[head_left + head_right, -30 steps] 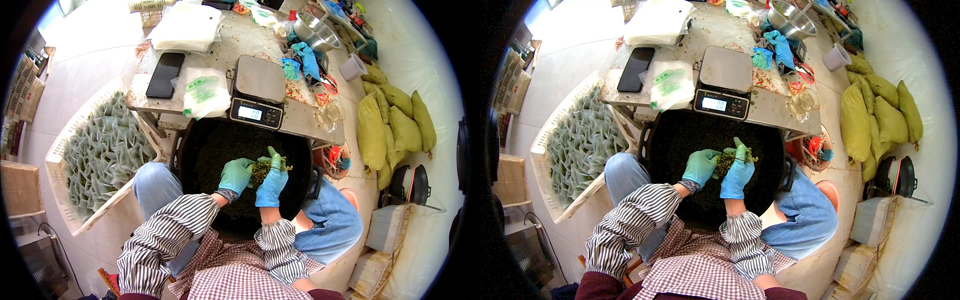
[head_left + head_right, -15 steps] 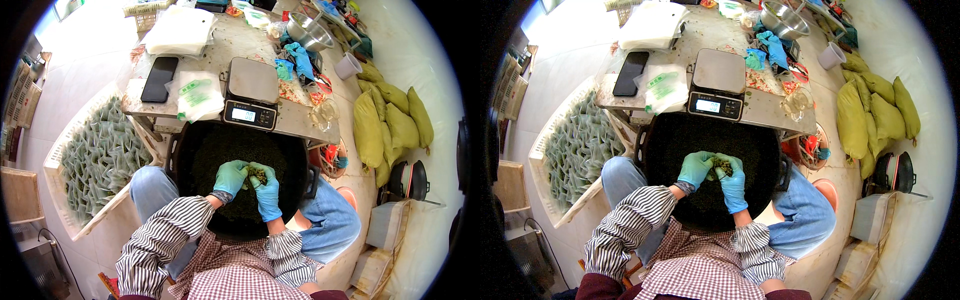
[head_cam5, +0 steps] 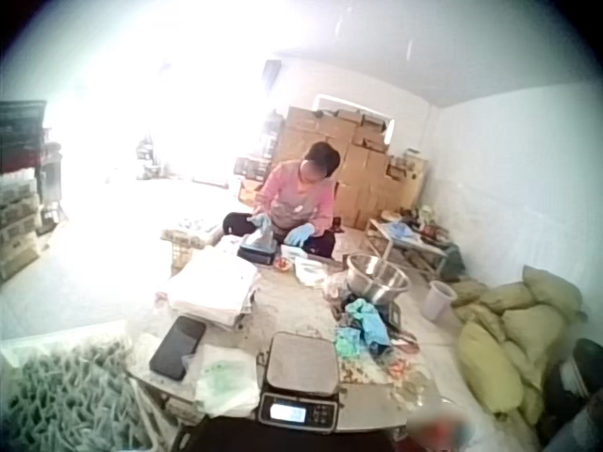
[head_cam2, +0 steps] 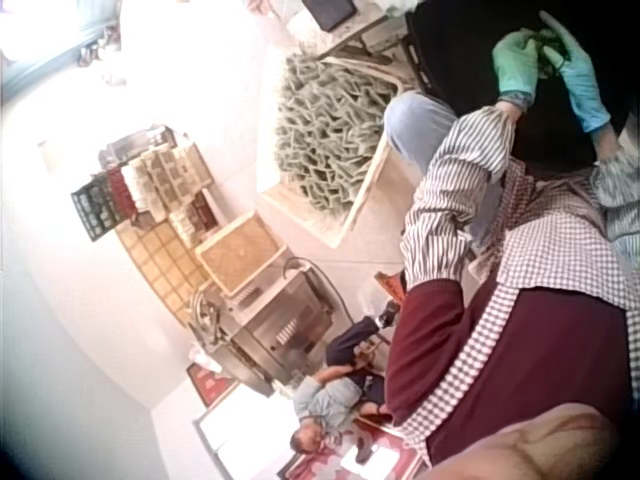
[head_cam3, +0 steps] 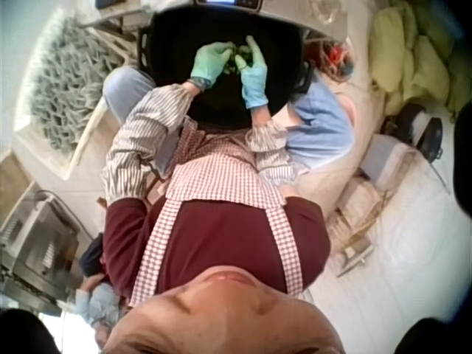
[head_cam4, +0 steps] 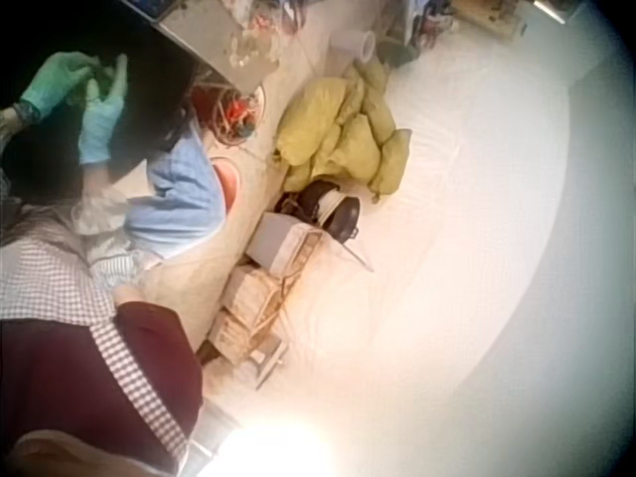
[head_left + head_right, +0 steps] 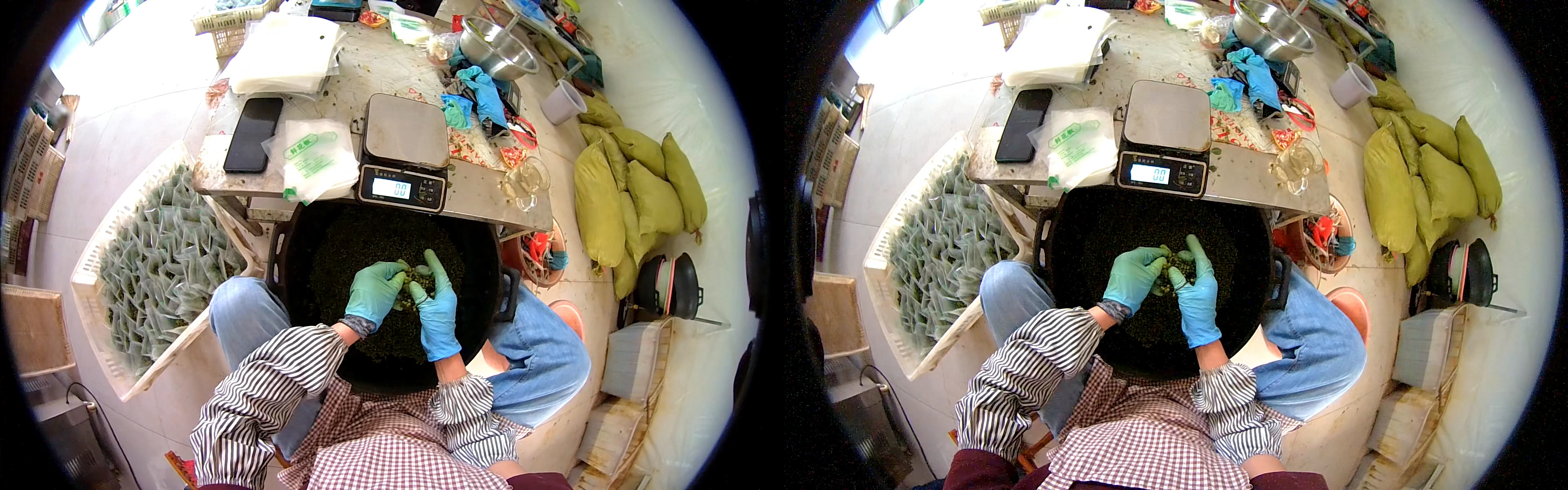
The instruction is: The person scoops green tea leaves from a large black basin, places them into small plastic bags, weighs each bag on a digital scale, and then places the sealed bags into a white basket. The process is repeated continuously.
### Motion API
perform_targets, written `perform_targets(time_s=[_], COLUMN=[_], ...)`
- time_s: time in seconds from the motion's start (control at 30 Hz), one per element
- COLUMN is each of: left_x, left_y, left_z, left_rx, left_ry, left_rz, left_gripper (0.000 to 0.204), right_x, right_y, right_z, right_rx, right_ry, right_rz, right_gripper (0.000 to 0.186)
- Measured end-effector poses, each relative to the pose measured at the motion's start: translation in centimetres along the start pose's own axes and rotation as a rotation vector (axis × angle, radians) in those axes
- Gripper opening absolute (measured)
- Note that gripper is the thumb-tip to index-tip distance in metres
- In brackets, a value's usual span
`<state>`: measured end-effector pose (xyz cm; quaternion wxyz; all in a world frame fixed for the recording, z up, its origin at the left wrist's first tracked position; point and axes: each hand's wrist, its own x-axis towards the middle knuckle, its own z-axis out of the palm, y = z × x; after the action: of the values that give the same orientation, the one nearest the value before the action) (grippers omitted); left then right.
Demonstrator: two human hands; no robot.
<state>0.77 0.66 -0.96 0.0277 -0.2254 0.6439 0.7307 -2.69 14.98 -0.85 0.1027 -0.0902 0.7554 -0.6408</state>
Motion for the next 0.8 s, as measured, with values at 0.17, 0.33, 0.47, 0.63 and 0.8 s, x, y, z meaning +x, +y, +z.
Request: perform_targets(time_s=[0.17,0.33,0.47,0.63,0.8], left_x=[0.4,-0.4,0.9,0.5,0.3], left_y=[-0.3,-0.1,0.5,-0.1,-0.2], left_z=[-0.5,0.9,-0.7,-0.3,0.5], left_rx=[0.474,0.891,0.597,0.273,0.48], left_ry=[0.05,-0.004,0.184,-0.018,0.013], left_rz=[0.575,0.54,0.376,0.174,0.73], left_gripper=[0.021,0.019,0.025,0.023,0.022], right_x=[1.2,1.5,0.6,0.5,1.4], right_y=[2.5,2.1,-0.8,0.0,1.2], right_z=[-1.2,0.7,-1.6,-1.6,0.0], right_rx=[0.14,-0.733,0.196,0.158,-0.59], right_ry=[-0.171,-0.008,-0.192,-0.141,-0.013], right_rz=[0.388,0.048,0.374,0.206,0.1], right_gripper=[0.047,0.048,0.064,0.06,0.053])
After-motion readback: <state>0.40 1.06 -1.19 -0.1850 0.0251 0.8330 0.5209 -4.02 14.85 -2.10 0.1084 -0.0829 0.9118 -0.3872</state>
